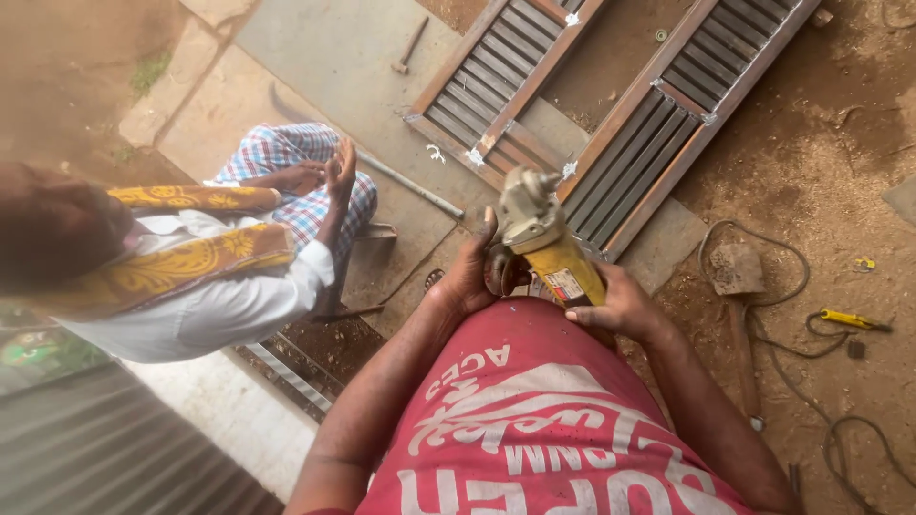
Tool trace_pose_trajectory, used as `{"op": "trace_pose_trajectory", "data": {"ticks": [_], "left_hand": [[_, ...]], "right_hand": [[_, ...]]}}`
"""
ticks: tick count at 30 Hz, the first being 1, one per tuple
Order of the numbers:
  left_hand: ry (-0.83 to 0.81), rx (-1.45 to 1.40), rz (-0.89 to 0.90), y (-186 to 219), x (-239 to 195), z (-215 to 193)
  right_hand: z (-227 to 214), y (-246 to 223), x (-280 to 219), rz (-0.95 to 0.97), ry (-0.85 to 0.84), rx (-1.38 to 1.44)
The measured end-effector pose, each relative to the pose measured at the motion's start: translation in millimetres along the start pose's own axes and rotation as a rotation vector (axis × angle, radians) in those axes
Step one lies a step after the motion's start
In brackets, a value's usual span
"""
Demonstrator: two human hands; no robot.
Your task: The person prepares an angle grinder by attaching a grinding disc and then uses it to grind the metal joints of a gate frame.
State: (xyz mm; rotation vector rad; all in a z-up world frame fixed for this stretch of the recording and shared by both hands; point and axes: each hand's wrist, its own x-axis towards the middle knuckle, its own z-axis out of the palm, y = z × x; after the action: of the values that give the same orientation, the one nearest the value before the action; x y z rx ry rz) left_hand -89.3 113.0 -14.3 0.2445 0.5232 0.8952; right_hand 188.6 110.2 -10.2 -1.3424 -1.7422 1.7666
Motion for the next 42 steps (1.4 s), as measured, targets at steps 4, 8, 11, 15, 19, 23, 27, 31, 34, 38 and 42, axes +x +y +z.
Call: {"op": "trace_pose_trajectory", "data": {"ticks": [4, 8, 11, 15, 19, 23, 27, 31, 34, 38, 42], "left_hand": [[0.058, -0.051, 0.031, 15, -7, 10], [0.03, -0.11, 0.048, 38, -20, 57], [0.068, -0.128, 0.04, 24, -7, 11], [0.179, -0.064, -0.023, 7, 6, -29], [0.259, 0.085, -0.101, 21, -7, 14], [0.375, 0.136, -0.051, 27, -9, 44], [0.437, 0.27, 0.064, 20, -7, 28], [0.446, 0.421, 0.15, 26, -6, 26], [0.542, 0.582, 0.25, 40, -10, 48], [0.618, 0.812, 0.385, 50, 3, 44], [0.466, 0.971, 0.482, 47, 20, 38]], "right_hand": [[-3, -10, -14, -0.01, 0.154, -0.1], [-6, -13, -25, -0.034, 0.347, -0.208], [-4, -8, -29, 0.021, 0.384, -0.212], [-1, -5, -31, 0.031, 0.415, -0.197], [3, 4, -31, 0.12, 0.432, -0.239], [4, 8, -34, 0.105, 0.392, -0.168], [3, 4, -34, 0.001, 0.372, -0.179], [7, 4, -36, 0.044, 0.385, -0.219], [12, 9, -35, 0.131, 0.407, -0.274], [16, 10, -37, 0.257, 0.359, -0.294], [18, 8, -37, 0.252, 0.342, -0.35]]}}
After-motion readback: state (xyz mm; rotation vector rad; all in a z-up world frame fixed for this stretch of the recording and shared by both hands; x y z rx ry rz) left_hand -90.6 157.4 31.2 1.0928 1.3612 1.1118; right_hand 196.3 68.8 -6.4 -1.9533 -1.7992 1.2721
